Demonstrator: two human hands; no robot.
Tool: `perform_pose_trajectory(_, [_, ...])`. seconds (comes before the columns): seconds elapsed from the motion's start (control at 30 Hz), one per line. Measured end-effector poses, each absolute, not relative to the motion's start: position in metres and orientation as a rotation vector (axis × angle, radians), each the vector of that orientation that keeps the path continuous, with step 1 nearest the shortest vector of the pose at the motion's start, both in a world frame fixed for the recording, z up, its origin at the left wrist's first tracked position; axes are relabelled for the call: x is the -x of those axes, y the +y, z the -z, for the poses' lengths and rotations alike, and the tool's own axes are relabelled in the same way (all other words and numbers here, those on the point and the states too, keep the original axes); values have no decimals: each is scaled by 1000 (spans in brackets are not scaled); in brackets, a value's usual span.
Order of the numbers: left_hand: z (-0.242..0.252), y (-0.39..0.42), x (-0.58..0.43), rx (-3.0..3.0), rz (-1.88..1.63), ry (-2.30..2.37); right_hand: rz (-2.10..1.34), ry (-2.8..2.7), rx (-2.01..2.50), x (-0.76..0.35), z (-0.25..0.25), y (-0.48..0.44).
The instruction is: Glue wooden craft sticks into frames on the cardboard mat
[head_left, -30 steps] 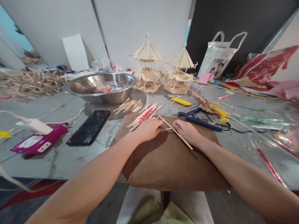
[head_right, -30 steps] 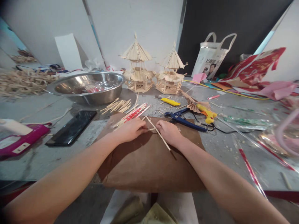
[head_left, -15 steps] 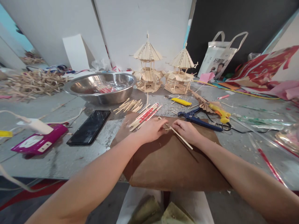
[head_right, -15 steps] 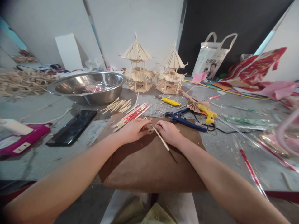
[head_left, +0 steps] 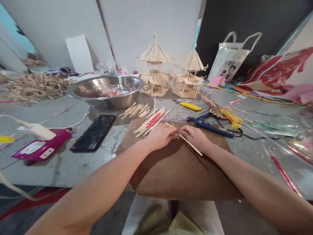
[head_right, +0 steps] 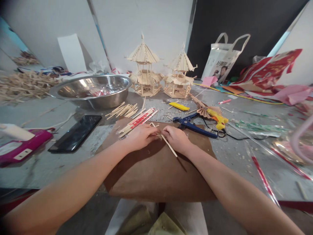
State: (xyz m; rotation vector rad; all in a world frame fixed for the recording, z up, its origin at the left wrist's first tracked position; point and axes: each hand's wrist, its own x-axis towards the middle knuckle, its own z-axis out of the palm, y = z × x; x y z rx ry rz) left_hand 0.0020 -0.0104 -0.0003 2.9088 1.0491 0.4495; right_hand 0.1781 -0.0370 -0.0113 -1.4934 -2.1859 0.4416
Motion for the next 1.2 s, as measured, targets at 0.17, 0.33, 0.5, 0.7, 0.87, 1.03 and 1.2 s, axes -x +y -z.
perform_pose_trajectory(0.17, [-1, -11, -2, -2899, -461, 1032, -475, -2143, 1522, -178, 10, -36])
perform_pose_trajectory(0.33, [1, -13, -3, -2861, -507, 1048, -488, -2132, 1489, -176, 9, -38])
perform_pose_trajectory(0.5, [4, -14, -6, -2875, -438, 1137, -446, -2165, 1434, -173, 10, -41])
perform_pose_trajectory(0.7, [4, -12, -6, -2873, -514, 1121, -346, -2194, 1476, -171, 13, -42])
perform_pose_trajectory(0.87, [2, -12, -4, -2886, -554, 1053, -275, -2113, 1483, -177, 16, -37])
perform_pose_trajectory(1.03, [0, -13, -2, -2943, -568, 953, -99, -1954, 1552, -192, 16, -30])
perform_pose_trajectory(1.2, [-1, -14, -2, -3028, -591, 858, -74, -1931, 1629, -200, 11, -29])
